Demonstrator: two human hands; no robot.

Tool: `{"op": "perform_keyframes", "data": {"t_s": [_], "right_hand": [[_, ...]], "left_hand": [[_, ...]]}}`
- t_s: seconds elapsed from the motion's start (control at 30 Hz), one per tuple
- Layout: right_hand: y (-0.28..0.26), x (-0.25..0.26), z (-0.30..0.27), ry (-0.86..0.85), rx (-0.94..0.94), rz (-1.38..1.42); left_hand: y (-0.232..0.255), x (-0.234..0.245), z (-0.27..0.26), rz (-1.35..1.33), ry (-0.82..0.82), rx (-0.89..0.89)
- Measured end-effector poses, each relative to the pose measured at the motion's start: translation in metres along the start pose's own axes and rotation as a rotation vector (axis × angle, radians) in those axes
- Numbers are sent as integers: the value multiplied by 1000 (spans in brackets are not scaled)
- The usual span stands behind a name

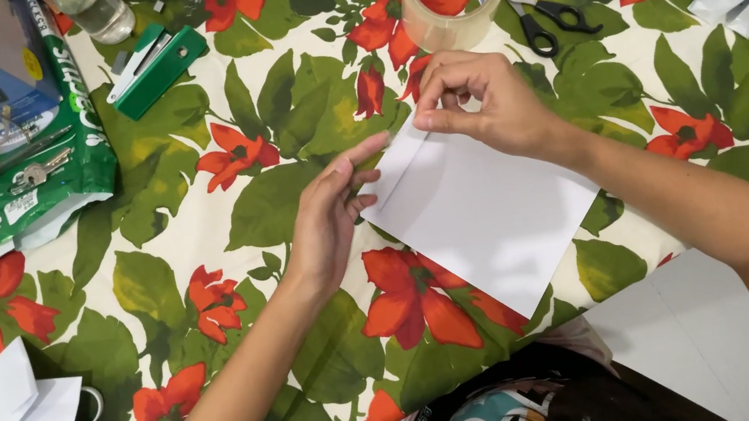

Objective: The person folds a white sheet of paper by hand and applies adhesive tape to secure the edges, using scissors to cut strips of tape.

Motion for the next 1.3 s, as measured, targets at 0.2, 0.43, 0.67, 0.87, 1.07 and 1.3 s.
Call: {"op": "perform_keyframes", "data": {"t_s": [0.2,0.43,0.67,0.87,1.07,1.3], "right_hand": [[11,12,-2,43,-114,-16],[19,-20,3,-208,-451,89],[21,-27,5,-271,-512,137],[27,-29,2,-270,-537,144],[32,-29,2,-251,-531,125],[34,-27,3,-224,-510,-48]], "left_hand": [[22,-6,-33,939,-42,-358],[-24,-12,-43,1516,-127,-497],[-27,-21,-44,1661,-74,-706],[-29,-24,-41,1681,-67,-760],[-29,-25,-38,1692,-61,-778],[-32,-26,-34,1692,-73,-761]]}}
Point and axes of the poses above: each hand's wrist, its own z-axis towards the middle knuckle, its own x-axis out of the back of the hand, y = z × x, the point moved 6 cm from there along z, towards the middle knuckle, and after that the axes turned 1 degree about x, right-handed, at the moved point
